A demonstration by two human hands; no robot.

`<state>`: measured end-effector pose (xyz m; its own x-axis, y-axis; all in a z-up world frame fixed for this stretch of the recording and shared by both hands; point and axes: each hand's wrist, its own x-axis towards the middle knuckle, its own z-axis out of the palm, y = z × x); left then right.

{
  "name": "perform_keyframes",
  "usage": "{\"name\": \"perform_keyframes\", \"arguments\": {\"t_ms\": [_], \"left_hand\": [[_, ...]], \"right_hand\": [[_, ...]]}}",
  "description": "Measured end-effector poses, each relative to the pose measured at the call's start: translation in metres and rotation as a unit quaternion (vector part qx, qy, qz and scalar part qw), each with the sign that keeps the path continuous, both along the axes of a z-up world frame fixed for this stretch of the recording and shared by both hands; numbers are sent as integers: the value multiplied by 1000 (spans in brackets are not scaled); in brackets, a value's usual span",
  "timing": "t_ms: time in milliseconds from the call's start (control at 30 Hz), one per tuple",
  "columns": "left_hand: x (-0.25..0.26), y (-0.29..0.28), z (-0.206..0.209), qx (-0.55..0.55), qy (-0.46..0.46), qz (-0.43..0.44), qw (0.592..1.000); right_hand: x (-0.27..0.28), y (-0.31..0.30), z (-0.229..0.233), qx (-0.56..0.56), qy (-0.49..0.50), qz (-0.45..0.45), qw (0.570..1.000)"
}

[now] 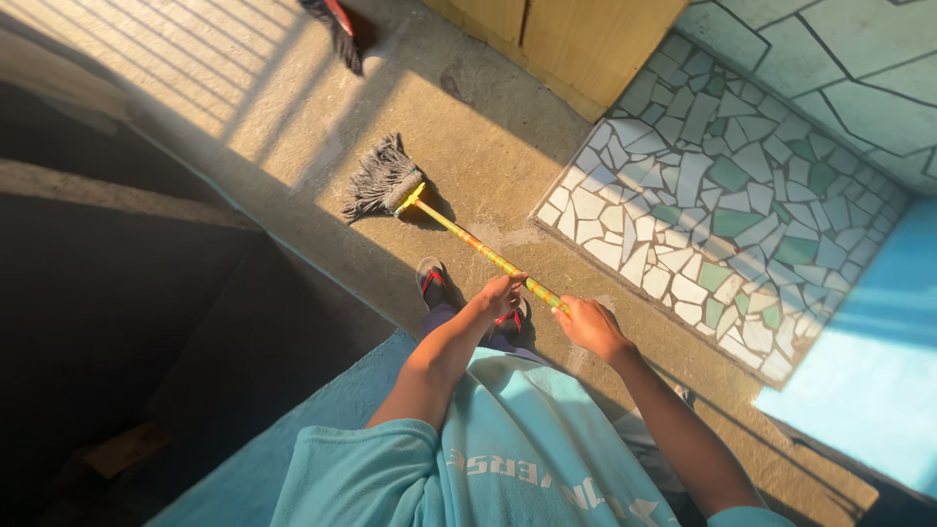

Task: The person mops the floor in a small area using a mop, repeatedly moving the mop head across the surface.

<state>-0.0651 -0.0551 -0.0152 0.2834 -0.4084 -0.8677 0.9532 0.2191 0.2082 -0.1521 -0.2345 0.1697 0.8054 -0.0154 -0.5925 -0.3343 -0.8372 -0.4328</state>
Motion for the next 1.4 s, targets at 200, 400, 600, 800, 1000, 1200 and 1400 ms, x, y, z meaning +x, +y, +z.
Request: {"name": "perform_keyframes", "arguments": {"t_ms": [200, 400, 600, 800, 1000, 1200, 1400], "left_hand": [[25, 11, -5, -46, -42, 110, 992], [41, 2, -3, 4, -74, 144, 987], [50, 16, 3, 103, -86, 157, 979], [36, 48, 5, 141, -50, 114, 982], [53, 63, 8, 188, -111, 137, 966], [97, 98, 5, 170, -99, 68, 978], [138, 176, 20, 289, -192, 47, 937]], "right_hand": [[31, 6, 9, -2, -87, 55, 995], [33, -5, 43, 13, -212, 90, 973], [39, 21, 28, -32, -94, 106, 989], [50, 86, -25, -32, -105, 188, 976], [86, 103, -21, -34, -27, 171, 984], [132, 132, -59, -25, -12, 179, 983], [200, 211, -116, -41, -11, 236, 971]]}}
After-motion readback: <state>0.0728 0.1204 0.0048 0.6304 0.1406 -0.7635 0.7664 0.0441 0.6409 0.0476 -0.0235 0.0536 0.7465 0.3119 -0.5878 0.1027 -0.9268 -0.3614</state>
